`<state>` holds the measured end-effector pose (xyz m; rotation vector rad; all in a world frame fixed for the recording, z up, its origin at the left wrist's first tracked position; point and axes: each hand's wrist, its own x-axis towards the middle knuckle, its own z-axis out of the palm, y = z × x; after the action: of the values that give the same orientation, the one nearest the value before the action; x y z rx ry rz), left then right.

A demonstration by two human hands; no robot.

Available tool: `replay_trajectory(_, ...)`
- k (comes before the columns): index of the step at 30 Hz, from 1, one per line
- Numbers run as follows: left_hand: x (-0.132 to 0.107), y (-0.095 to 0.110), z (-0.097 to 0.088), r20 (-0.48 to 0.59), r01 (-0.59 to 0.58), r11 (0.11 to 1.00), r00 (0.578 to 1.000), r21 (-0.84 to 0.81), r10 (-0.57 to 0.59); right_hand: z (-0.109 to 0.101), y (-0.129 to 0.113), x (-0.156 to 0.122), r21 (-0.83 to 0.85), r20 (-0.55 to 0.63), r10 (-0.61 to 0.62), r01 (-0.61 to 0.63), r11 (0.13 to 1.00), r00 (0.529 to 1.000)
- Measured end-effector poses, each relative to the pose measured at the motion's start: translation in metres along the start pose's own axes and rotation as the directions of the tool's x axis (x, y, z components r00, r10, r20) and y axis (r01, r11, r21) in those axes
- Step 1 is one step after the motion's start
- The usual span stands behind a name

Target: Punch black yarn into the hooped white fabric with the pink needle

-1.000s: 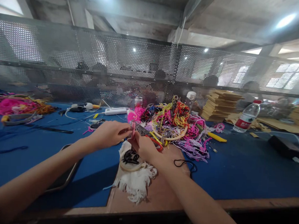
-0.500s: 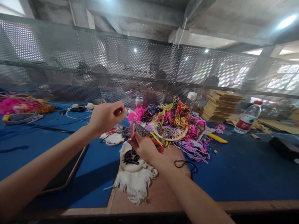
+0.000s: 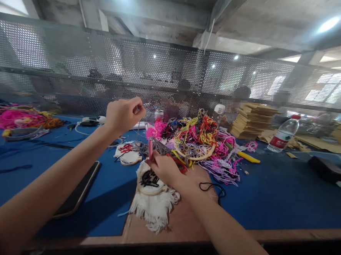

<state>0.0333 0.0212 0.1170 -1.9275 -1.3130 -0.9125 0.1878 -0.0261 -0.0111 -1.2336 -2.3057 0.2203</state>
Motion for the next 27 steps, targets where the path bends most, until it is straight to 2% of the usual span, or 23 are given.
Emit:
replay_trajectory(4,0.004,-0.001,0.003,0.019,0.003,0.998,1.0,0.063,-0.004,-0.001,-0.001,-0.001,-0.013,-0.012,-0.003,0.003,1.0,1.0)
replay_trajectory(7,0.004,-0.003,0.003,0.083,-0.015,0.998,0.996,0.069,0.009,0.0,-0.001,-0.002,-0.041,-0.011,0.002,-0.003,0.999,1.0)
replay_trajectory(9,0.0,-0.005,0.001,0.186,-0.017,0.998,0.983,0.061,0.005,0.0,0.0,-0.002,-0.049,-0.011,-0.005,0.005,0.999,1.0)
replay_trajectory(11,-0.007,-0.01,-0.001,0.344,0.0,0.998,0.939,0.065,-0.022,0.001,0.001,-0.001,-0.049,-0.01,-0.016,0.016,0.999,1.0)
replay_trajectory(13,-0.019,-0.015,-0.003,0.546,0.03,0.997,0.835,0.071,-0.064,0.002,0.002,-0.001,-0.059,-0.012,-0.025,0.024,0.998,1.0)
replay_trajectory(14,-0.026,-0.018,-0.003,0.656,0.055,0.998,0.751,0.044,-0.07,0.002,0.003,-0.001,-0.064,-0.013,-0.027,0.026,0.998,1.0)
replay_trajectory(15,-0.034,-0.019,-0.003,0.78,0.079,0.996,0.626,-0.037,-0.021,0.002,0.003,-0.001,-0.066,-0.014,-0.029,0.029,0.997,0.999)
replay_trajectory(17,-0.051,-0.021,0.002,0.865,0.107,0.984,0.496,-0.143,0.071,0.003,0.004,0.0,-0.053,-0.011,-0.028,0.027,0.998,1.0)
replay_trajectory(18,-0.059,-0.02,0.005,0.9,0.147,0.967,0.415,-0.21,0.132,0.003,0.004,0.0,-0.042,-0.008,-0.025,0.025,0.999,1.0)
replay_trajectory(19,-0.067,-0.02,0.009,0.926,0.268,0.907,0.282,-0.327,0.251,0.003,0.004,0.0,-0.03,-0.006,-0.024,0.023,0.999,1.0)
replay_trajectory(20,-0.075,-0.019,0.014,0.924,0.361,0.855,0.225,-0.373,0.308,0.003,0.004,0.0,-0.02,-0.006,-0.021,0.021,1.0,1.0)
replay_trajectory(22,-0.087,-0.017,0.024,0.936,0.432,0.832,0.215,-0.348,0.279,0.003,0.004,-0.001,0.0,-0.009,-0.016,0.016,1.0,1.0)
replay_trajectory(26,-0.101,-0.015,0.034,0.951,0.554,0.78,0.08,-0.291,0.297,0.004,0.006,-0.001,0.056,-0.03,-0.012,0.014,0.998,0.999)
replay_trajectory(27,-0.103,-0.014,0.035,0.949,0.582,0.76,0.076,-0.291,0.305,0.005,0.007,0.0,0.077,-0.033,-0.012,0.014,0.997,0.999)
